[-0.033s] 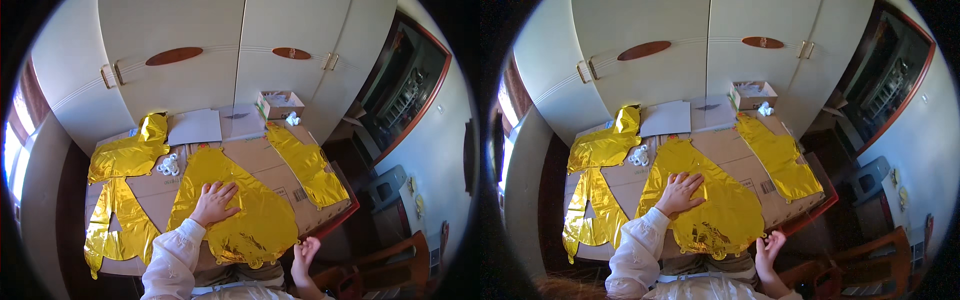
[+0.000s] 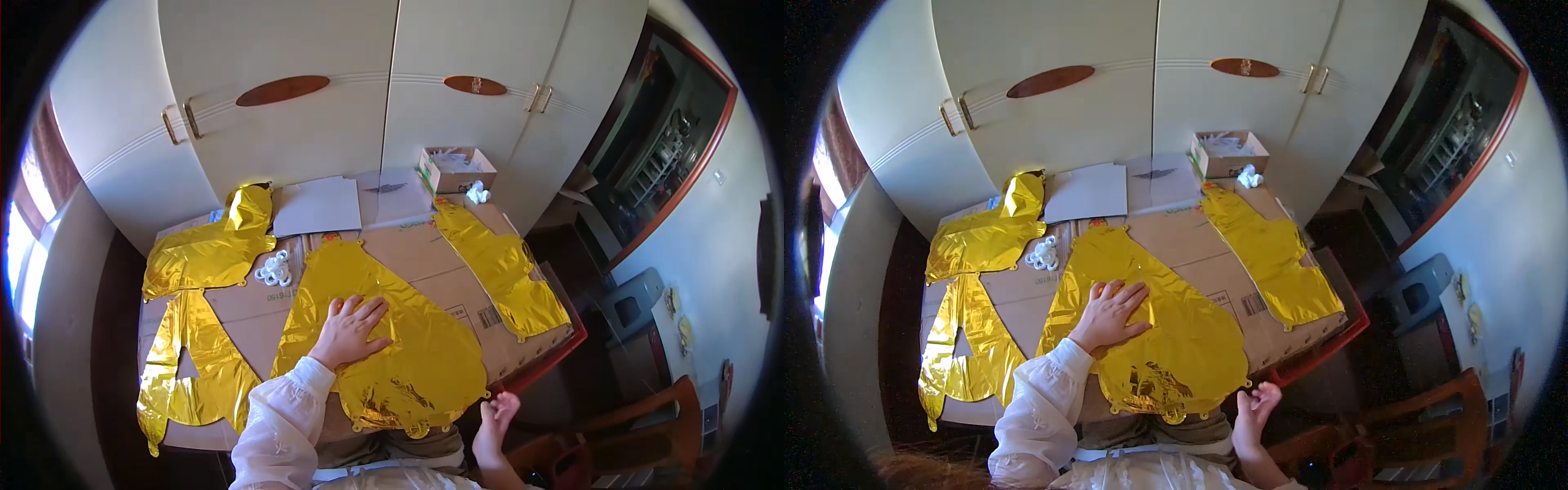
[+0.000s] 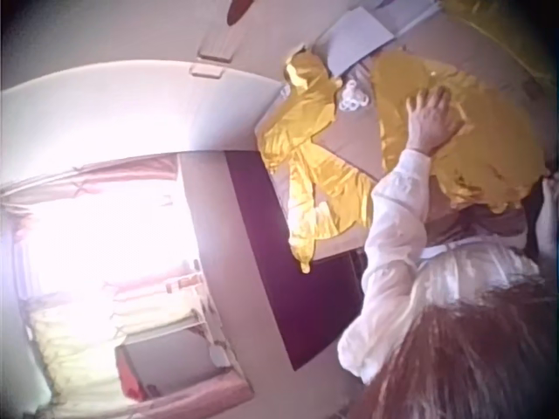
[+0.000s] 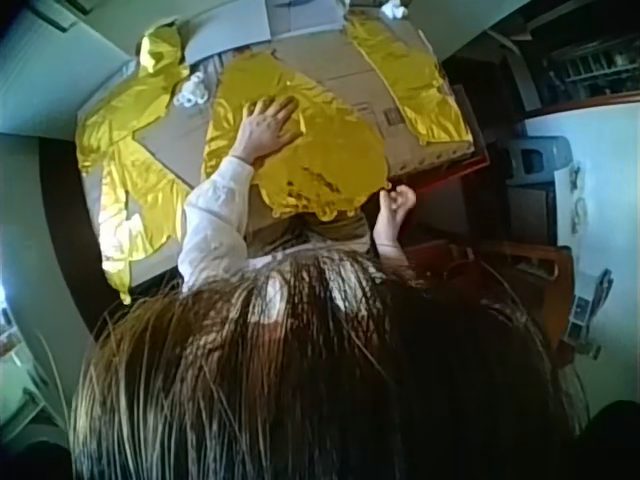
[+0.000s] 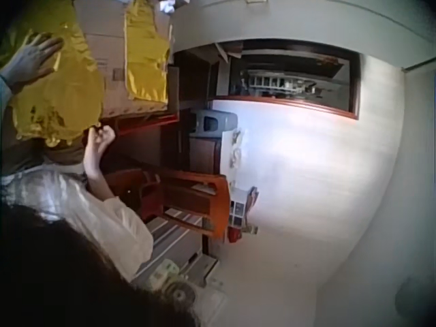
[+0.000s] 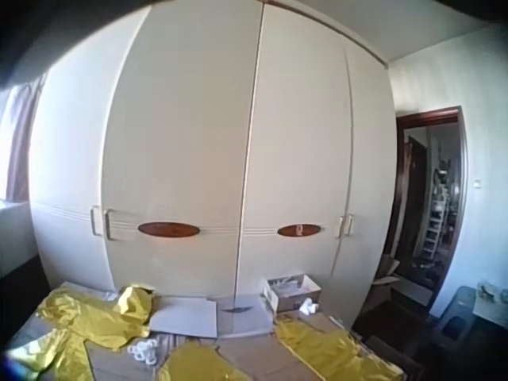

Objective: The person is folding gold-colored foil sheets and placing them onto cardboard folders to be packaged.

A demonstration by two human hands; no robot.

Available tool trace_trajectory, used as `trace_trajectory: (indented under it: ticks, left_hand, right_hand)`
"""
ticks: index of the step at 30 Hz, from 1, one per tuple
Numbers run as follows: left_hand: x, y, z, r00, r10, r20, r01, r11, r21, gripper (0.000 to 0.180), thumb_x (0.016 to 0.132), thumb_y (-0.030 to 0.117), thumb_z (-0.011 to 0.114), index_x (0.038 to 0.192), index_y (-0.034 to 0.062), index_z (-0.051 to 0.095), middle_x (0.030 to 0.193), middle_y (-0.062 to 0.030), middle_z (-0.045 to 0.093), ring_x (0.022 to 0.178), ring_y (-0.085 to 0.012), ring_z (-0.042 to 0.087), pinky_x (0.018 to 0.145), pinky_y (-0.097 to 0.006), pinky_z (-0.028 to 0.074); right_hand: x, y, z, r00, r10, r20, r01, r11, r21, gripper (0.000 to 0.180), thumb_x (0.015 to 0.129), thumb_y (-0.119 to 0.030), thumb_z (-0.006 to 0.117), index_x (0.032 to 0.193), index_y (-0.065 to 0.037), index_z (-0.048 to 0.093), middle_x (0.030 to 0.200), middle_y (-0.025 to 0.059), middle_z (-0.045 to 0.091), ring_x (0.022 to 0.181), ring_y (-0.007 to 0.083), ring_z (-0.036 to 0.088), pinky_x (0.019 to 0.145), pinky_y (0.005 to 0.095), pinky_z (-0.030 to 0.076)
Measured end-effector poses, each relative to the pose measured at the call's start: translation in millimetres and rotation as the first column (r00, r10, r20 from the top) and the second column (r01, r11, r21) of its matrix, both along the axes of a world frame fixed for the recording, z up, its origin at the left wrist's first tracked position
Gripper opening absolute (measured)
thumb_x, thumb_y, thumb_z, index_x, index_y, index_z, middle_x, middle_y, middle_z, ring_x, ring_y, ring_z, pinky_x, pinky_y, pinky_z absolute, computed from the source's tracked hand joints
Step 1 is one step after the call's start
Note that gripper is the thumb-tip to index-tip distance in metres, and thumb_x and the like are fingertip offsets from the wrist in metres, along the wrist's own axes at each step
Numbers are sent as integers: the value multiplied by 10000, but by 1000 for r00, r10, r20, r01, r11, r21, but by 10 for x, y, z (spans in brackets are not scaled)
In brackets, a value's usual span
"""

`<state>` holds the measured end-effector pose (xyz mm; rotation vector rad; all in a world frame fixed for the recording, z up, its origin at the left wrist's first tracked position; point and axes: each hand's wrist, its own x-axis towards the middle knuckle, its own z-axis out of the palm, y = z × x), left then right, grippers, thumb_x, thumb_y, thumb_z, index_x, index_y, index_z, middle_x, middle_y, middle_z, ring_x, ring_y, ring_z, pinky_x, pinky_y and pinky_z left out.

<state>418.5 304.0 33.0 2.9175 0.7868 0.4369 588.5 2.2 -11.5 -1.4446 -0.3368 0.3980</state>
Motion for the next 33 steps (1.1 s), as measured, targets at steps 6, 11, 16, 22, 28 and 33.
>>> trace_trajectory:
  ticks: [6,11,16,22,28,33]
  left_hand:
    - [13,21,-27,999,-7,-43,7,1000,-1,721,888,604,513,1437,138,464,1478,-23,455,1371,-304,372,1110,-537,249]
    - [22,28,-37,998,2,-70,-1,1000,9,732,906,622,467,1462,148,429,1517,-31,419,1451,-327,266,1149,-573,190]
    - [7,28,-63,998,5,-61,-4,1000,15,731,908,627,459,1466,155,425,1522,-34,413,1454,-333,264,1149,-581,187]
    - [27,32,-87,998,-2,-63,4,1000,23,740,906,639,450,1468,160,422,1525,-31,410,1455,-328,268,1146,-587,187]
    - [5,33,-91,998,-1,-61,3,999,33,741,904,641,451,1467,160,424,1520,-27,417,1454,-328,271,1145,-588,191]
    - [-7,54,-111,999,-13,-42,15,999,43,751,900,648,466,1464,154,427,1507,-45,433,1440,-344,292,1135,-585,203]
  right_hand:
    - [-141,-142,-38,570,311,-761,-218,950,225,273,967,-169,533,1223,-77,510,1108,65,594,1013,201,588,918,377,474]
    - [-227,62,207,613,403,-680,-307,914,266,333,973,-149,529,1278,-16,503,1221,102,615,1119,227,606,973,392,476]
    - [-341,205,316,820,408,-402,-370,913,172,286,898,-38,605,1180,-21,564,1149,120,636,1040,262,629,871,381,506]
    - [-471,318,-63,908,285,-308,-304,953,-14,153,933,-81,594,1057,8,611,1108,104,614,967,186,617,821,337,493]
    - [-549,567,563,335,742,581,-532,658,-533,463,897,-95,569,1353,-34,513,1399,182,508,1291,333,490,1089,462,351]
    - [-603,569,564,-72,752,655,-312,607,-731,488,846,-173,608,1326,-96,572,1389,78,547,1317,273,477,1125,504,301]
